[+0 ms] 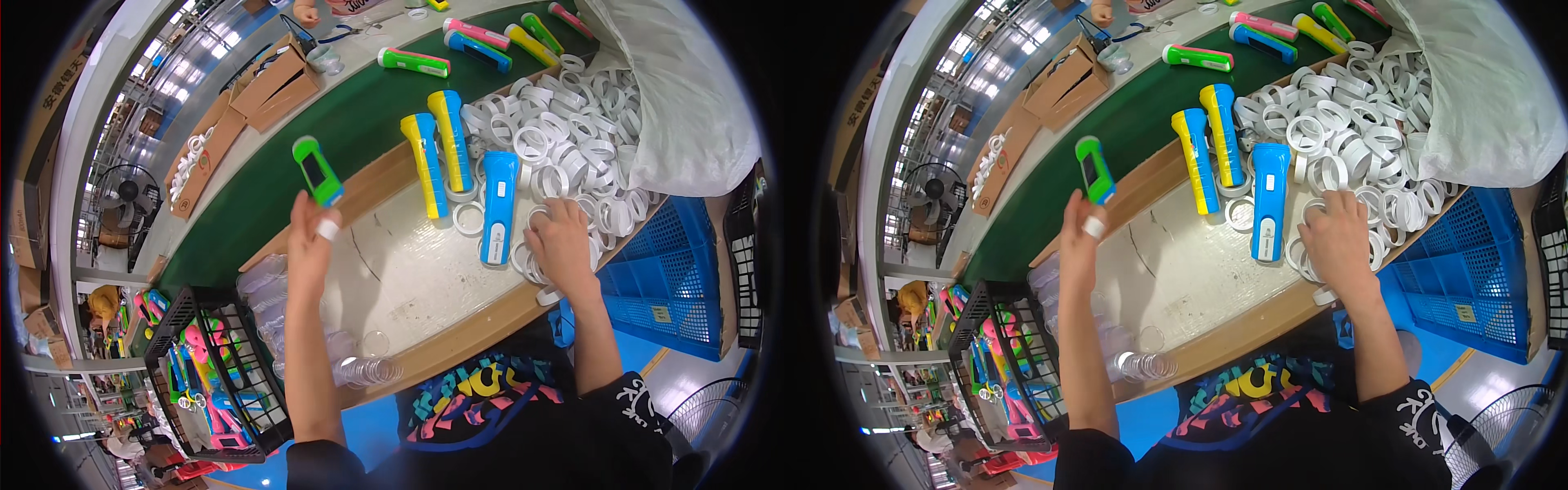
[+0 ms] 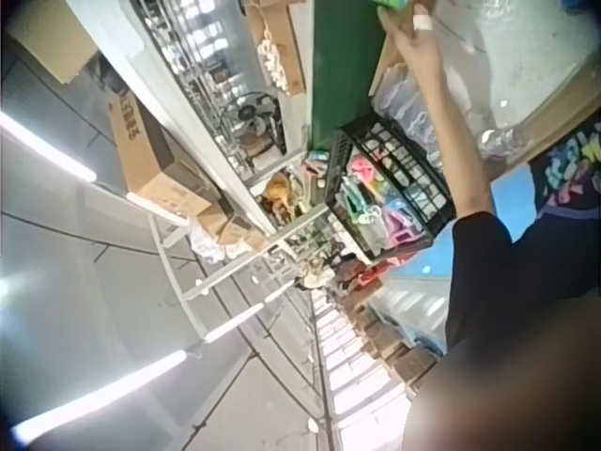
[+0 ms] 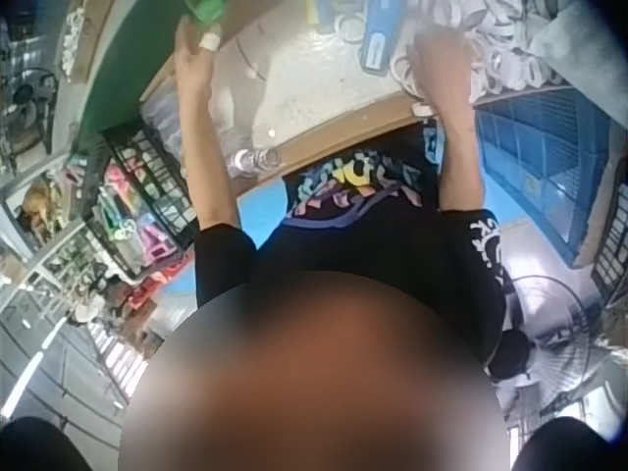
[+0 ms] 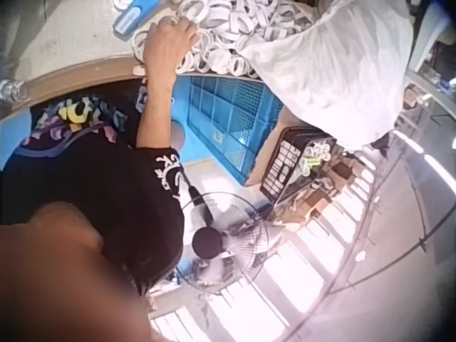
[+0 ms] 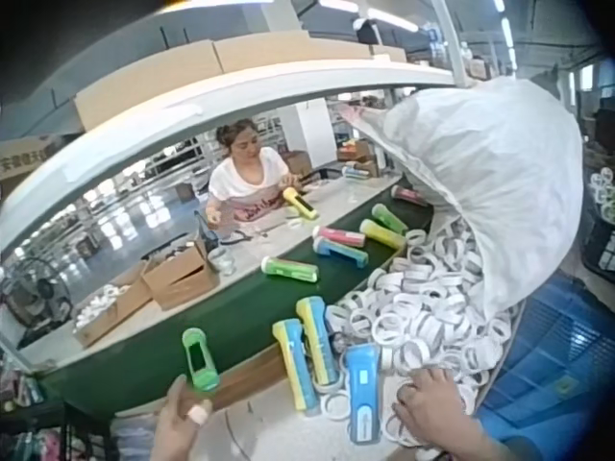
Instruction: Assembling colorful plastic flashlights on a factory line.
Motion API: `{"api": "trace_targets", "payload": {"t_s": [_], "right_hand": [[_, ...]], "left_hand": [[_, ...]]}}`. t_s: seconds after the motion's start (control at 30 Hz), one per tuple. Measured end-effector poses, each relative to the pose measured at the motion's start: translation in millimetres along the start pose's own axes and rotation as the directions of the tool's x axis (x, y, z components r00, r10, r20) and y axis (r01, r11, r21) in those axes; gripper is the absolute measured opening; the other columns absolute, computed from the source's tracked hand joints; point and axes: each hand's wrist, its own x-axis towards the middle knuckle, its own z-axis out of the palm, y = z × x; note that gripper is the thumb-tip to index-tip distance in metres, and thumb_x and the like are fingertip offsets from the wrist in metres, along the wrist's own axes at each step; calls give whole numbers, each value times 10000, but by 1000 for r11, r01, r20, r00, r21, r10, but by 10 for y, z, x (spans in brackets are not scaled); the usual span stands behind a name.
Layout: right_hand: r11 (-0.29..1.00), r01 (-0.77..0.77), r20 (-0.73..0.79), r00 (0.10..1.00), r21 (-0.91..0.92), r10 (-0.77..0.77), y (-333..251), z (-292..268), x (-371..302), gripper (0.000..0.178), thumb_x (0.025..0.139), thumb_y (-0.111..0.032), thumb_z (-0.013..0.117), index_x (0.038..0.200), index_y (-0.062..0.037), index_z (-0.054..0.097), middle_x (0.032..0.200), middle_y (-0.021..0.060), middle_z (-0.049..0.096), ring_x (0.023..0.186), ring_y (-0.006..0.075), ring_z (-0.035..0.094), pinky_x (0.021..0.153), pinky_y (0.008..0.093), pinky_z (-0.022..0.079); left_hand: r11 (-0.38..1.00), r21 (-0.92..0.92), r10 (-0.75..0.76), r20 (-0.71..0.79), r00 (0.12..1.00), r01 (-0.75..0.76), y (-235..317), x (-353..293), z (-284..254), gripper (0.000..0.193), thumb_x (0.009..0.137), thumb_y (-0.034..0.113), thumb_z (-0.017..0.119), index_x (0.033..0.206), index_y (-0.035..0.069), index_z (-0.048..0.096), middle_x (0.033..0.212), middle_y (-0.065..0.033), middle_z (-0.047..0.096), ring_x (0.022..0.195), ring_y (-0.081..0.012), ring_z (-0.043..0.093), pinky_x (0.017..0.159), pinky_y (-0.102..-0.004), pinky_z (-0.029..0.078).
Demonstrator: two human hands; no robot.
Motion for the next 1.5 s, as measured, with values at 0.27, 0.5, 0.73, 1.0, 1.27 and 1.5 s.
{"api": "trace_targets", "payload": {"t_s": [0.27, 0.5, 0.73, 1.0, 1.27, 1.5], "right_hand": [[574, 91, -109, 994, 814, -2, -321, -306, 39, 133, 782, -101, 657, 841, -25, 565, 1137, 177, 529, 941, 278, 580, 717, 313, 459], [575, 213, -160, 977, 790, -142, -804, -99, -52, 437, 712, -62, 685, 1096, -27, 479, 1146, 163, 495, 1055, 307, 478, 903, 370, 395], [657, 249, -149, 967, 711, -206, -797, -86, -166, 613, 671, -67, 685, 1217, 10, 416, 1148, 185, 480, 1012, 356, 458, 892, 414, 395], [636, 120, -110, 992, 762, -55, -325, -238, -241, 605, 685, -60, 655, 1240, -13, 416, 1152, 180, 480, 1007, 345, 469, 888, 402, 399], [557, 38, -81, 995, 830, 53, -142, -208, -271, 612, 687, -40, 644, 1247, -9, 402, 1183, 186, 460, 1074, 349, 460, 938, 412, 379], [529, -36, 18, 999, 848, 40, -263, -180, -196, 639, 709, -76, 656, 1273, -5, 366, 1148, 195, 486, 1059, 351, 476, 910, 400, 399]], "left_hand": [[437, 810, -88, 471, 877, -391, -141, -1306, -326, 396, 593, 6, 630, 977, 88, 588, 818, -124, 583, 800, -321, 578, 703, -420, 467], [927, 369, -152, 206, 967, 67, -172, -1138, -313, 96, 720, -7, 664, 794, 43, 631, 729, -45, 603, 630, -154, 559, 586, -274, 454], [906, -306, -162, 385, 909, 291, 433, -940, 537, 162, 782, 23, 683, 903, 31, 575, 743, 11, 548, 585, -56, 503, 487, -192, 398], [891, 358, 80, 483, 872, -279, -7, -848, 1158, 611, 767, 155, 656, 1291, 15, 375, 947, -158, 577, 771, -280, 601, 700, -374, 485], [995, 86, -80, 430, 899, 47, 72, -687, 1328, 508, 804, 137, 621, 1253, -23, 447, 992, -132, 616, 819, -174, 601, 718, -304, 487], [994, 112, -26, 268, 963, -4, 270, -734, 242, 486, 833, 184, 515, 1232, -91, 469, 1035, -167, 616, 954, -228, 605, 884, -328, 440]]}}
